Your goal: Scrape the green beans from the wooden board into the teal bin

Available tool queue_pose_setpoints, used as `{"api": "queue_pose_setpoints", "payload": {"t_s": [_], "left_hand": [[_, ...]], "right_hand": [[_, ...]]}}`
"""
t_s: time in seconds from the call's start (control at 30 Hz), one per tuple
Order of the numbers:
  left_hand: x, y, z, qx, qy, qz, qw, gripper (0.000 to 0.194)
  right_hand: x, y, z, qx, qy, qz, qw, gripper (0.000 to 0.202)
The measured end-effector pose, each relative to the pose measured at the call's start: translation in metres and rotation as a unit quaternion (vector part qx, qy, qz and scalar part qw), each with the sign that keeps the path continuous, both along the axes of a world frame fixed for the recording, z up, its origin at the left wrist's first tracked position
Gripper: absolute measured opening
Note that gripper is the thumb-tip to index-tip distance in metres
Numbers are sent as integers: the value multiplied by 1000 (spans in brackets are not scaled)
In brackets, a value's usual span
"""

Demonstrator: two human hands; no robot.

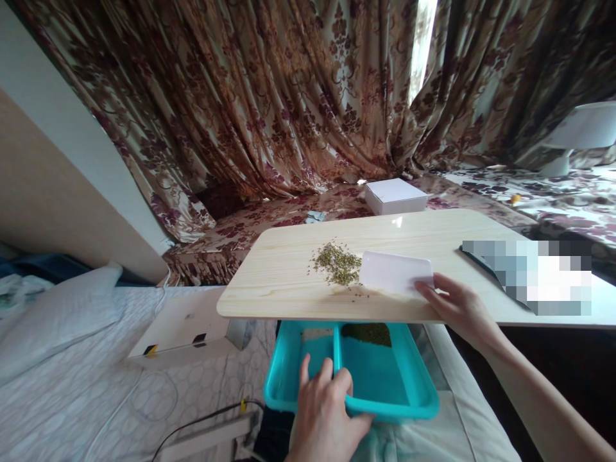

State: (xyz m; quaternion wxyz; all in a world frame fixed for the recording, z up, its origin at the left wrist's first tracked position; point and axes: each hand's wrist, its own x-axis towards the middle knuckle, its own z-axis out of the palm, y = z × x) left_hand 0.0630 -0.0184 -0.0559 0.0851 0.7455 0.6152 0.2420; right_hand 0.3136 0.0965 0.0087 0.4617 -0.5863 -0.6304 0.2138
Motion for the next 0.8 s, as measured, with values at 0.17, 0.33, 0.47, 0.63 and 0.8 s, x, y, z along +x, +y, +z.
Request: {"api": "queue_pose_setpoints", "payload": {"t_s": [0.17,0.33,0.47,0.63,0.8], "left_hand": [[-1,0,0,-2,4,7,1000,25],[-2,-1,3,8,9,7,1000,24],[-1,-3,9,1,12,11,1000,23],[-2,-4,15,-9,13,11,1000,23],[-2,-2,15,-15,13,12,1000,25]], "right_hand": [[-3,2,0,-7,9,5,1000,33],[-8,6,1,4,4,35,999,36],[-6,3,1,-11,9,57,998,38],[1,-4,3,-33,13,56,998,38],[1,-7,2,-36,11,44,998,40]]}}
